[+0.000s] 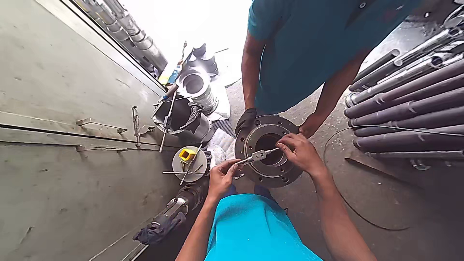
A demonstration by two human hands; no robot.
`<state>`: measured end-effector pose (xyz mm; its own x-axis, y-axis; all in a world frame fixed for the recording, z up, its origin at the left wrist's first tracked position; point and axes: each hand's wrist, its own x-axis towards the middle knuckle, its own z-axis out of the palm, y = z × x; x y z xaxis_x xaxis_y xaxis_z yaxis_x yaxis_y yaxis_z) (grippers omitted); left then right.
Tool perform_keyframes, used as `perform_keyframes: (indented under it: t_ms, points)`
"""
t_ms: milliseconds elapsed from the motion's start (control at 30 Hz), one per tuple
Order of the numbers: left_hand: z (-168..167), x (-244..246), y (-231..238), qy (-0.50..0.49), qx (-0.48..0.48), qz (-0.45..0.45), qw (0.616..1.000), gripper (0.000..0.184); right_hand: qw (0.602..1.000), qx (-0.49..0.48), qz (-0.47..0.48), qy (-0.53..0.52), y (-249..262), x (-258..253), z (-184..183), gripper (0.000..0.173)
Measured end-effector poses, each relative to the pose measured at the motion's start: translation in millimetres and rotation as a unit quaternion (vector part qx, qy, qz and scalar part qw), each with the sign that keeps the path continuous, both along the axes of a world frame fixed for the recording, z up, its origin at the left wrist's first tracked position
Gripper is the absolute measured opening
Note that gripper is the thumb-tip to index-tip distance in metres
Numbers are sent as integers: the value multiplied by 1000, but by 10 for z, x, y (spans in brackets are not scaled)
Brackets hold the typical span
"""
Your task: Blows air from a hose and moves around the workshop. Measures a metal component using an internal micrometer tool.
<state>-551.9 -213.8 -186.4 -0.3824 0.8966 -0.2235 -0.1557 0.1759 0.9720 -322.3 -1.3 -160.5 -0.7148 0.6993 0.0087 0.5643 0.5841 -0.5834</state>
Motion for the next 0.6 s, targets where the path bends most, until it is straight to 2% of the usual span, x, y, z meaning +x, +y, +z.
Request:
perform_keyframes:
  t_ms: [100,167,233,300,400,467,533,600]
  points:
    - [-39,43,210,-45,14,83,995,21,992,-117,4,-41,-149,98,0,36]
    - [29,-46,479,-51,-17,59,997,25,969,-236,-9,-69,-423,170,71,41]
    - [162,-136,860,6,-49,-36,998,30,938,-343,1,-55,-759,94,65,42]
    - [290,-98,1362,115,-107,-155,975,27,913,-406,-12,-31,-1067,-181,16,40]
    - [460,189,1783,283,-141,-346,883,23,895,-441,-73,15,-1347,-708,-6,37]
    - [485,265,1774,320,-95,-401,853,27,889,-449,-79,47,-1371,-888,-19,33]
    - [484,156,1527,285,-27,-371,884,35,893,-449,-28,21,-1270,-759,-27,34]
    - [424,-24,1117,237,9,-276,931,37,931,-364,7,22,-1117,-503,-15,32]
